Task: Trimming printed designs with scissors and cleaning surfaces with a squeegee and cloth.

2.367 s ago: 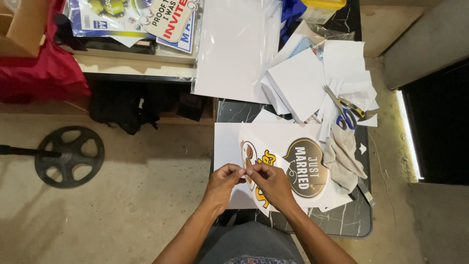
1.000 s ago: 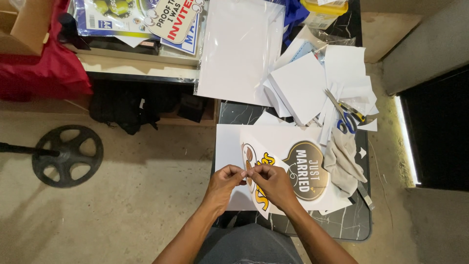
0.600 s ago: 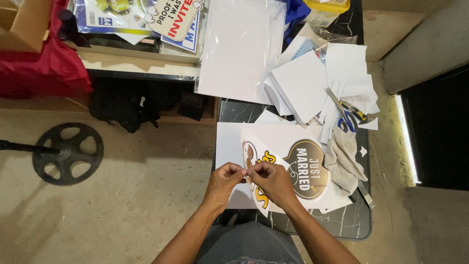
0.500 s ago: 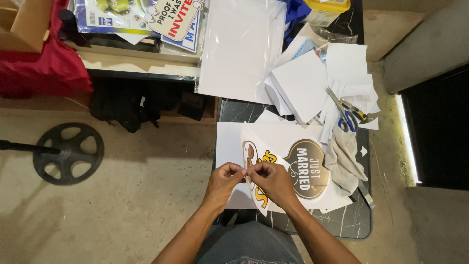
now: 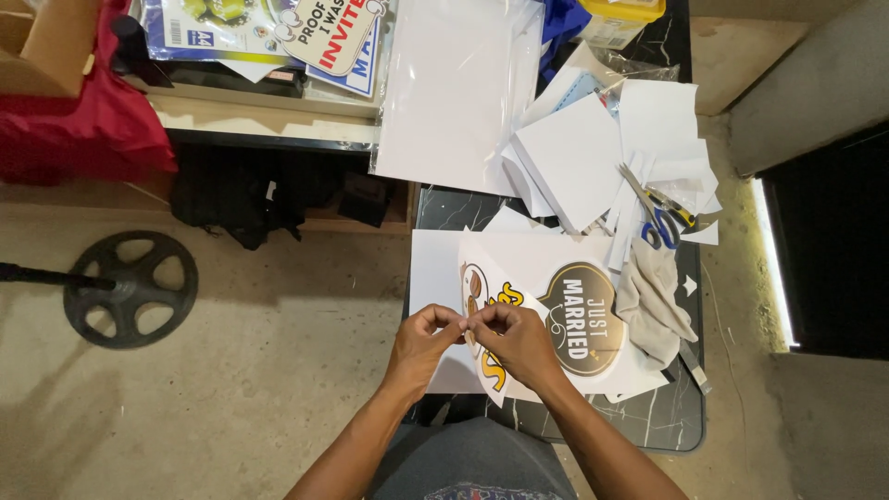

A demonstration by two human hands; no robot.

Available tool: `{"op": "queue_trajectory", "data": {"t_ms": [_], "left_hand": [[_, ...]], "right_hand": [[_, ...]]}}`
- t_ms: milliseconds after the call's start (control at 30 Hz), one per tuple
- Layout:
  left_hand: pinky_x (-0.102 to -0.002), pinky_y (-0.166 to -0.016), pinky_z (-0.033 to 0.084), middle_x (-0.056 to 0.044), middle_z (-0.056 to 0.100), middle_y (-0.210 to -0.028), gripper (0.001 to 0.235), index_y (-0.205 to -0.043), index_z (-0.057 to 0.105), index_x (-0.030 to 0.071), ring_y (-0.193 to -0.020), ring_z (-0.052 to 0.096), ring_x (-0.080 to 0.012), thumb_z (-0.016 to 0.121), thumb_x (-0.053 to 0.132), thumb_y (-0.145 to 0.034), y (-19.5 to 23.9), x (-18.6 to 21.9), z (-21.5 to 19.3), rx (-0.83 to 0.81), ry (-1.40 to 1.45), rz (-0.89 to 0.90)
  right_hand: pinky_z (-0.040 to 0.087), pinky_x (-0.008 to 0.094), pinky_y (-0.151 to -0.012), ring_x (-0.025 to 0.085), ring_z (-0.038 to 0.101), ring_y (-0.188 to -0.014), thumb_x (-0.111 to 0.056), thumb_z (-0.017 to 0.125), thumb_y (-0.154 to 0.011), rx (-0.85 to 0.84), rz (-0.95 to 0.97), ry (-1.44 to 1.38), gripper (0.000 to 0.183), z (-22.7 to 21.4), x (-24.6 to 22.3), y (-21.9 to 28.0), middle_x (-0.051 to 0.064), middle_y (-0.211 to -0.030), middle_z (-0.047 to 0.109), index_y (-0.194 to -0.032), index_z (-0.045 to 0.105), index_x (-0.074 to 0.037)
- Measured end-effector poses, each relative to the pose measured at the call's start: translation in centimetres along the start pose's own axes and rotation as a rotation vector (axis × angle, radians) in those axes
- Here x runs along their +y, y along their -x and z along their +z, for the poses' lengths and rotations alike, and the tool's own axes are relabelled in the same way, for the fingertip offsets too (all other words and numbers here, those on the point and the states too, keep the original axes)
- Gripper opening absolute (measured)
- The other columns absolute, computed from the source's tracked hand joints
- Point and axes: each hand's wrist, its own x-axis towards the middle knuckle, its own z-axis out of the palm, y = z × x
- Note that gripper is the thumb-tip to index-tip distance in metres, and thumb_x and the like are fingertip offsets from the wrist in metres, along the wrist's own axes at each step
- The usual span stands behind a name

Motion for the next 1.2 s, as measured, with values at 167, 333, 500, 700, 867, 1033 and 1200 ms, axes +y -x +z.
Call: {"op": "queue_trajectory", "data": {"t_ms": [167, 333, 500, 700, 867, 1033, 1200], "left_hand": [[-0.029, -0.082, 0.06, -0.006, 0.071, -0.088, 0.012, -0.093, 0.071, 0.001, -0.084, 0.069, -0.0146, 0.074, 0.013, -0.091, -0.1, -0.5, -0.2, -0.008, 0.024, 0.013], [-0.03, -0.082, 0.061, -0.007, 0.071, -0.087, 0.013, -0.094, 0.071, 0.001, -0.084, 0.07, -0.0153, 0.074, 0.012, -0.09, -0.1, -0.2, -0.1, -0.004, 0.029, -0.029], [-0.03, -0.082, 0.061, -0.007, 0.071, -0.087, 0.012, -0.095, 0.071, 0.001, -0.084, 0.07, -0.0156, 0.073, 0.012, -0.091, -0.2, -0.7, -0.3, -0.023, 0.044, -0.01], [-0.029, -0.082, 0.06, -0.007, 0.07, -0.087, 0.012, -0.095, 0.071, 0.0, -0.085, 0.069, -0.0153, 0.072, 0.012, -0.093, -0.2, -0.7, -0.3, -0.028, 0.08, -0.003], [-0.03, -0.083, 0.06, -0.006, 0.07, -0.087, 0.012, -0.095, 0.071, 0.001, -0.085, 0.069, -0.015, 0.071, 0.013, -0.092, -0.1, -0.3, -0.2, -0.013, 0.063, -0.026], [-0.031, -0.085, 0.06, -0.007, 0.072, -0.089, 0.013, -0.095, 0.07, 0.0, -0.086, 0.069, -0.0154, 0.072, 0.013, -0.093, -0.4, -1.0, -0.4, -0.037, 0.107, 0.001], [-0.032, -0.088, 0.061, -0.007, 0.072, -0.091, 0.017, -0.097, 0.071, 0.001, -0.088, 0.07, -0.0158, 0.072, 0.017, -0.093, -0.3, -1.2, -0.5, -0.034, 0.114, -0.015]], "right_hand": [[0.054, 0.024, -0.065, 0.008, 0.067, -0.07, -0.02, 0.074, -0.089, -0.002, -0.015, 0.005, 0.018, 0.0, -0.1, 0.1, 0.004, -0.078, 0.076, -0.093, 0.078, -0.003], [0.057, 0.026, -0.069, 0.01, 0.071, -0.076, -0.021, 0.073, -0.09, -0.007, -0.002, 0.06, 0.019, -0.1, -0.1, 0.0, 0.004, -0.081, 0.078, -0.095, 0.079, -0.004], [0.059, 0.026, -0.073, 0.011, 0.074, -0.08, -0.021, 0.072, -0.09, -0.017, -0.013, 0.051, 0.019, -0.1, 0.5, -0.3, 0.003, -0.083, 0.079, -0.096, 0.079, -0.005], [0.05, 0.025, -0.062, 0.009, 0.063, -0.069, -0.024, 0.072, -0.092, -0.005, 0.024, 0.019, 0.022, 0.0, 0.1, 0.0, 0.004, -0.079, 0.076, -0.098, 0.079, -0.005], [0.045, 0.024, -0.055, 0.006, 0.057, -0.061, -0.028, 0.072, -0.092, -0.026, 0.036, -0.001, 0.025, -0.2, 0.0, -0.2, 0.001, -0.074, 0.073, -0.098, 0.08, -0.005], [0.042, 0.027, -0.055, 0.009, 0.052, -0.06, -0.03, 0.071, -0.094, -0.054, 0.053, 0.037, 0.026, -0.4, -0.4, 0.0, 0.002, -0.073, 0.07, -0.098, 0.08, -0.006], [0.053, 0.029, -0.07, 0.01, 0.066, -0.075, -0.027, 0.07, -0.094, -0.062, -0.047, 0.104, 0.022, -0.4, 0.0, -0.1, 0.002, -0.082, 0.074, -0.097, 0.077, -0.006]]}}
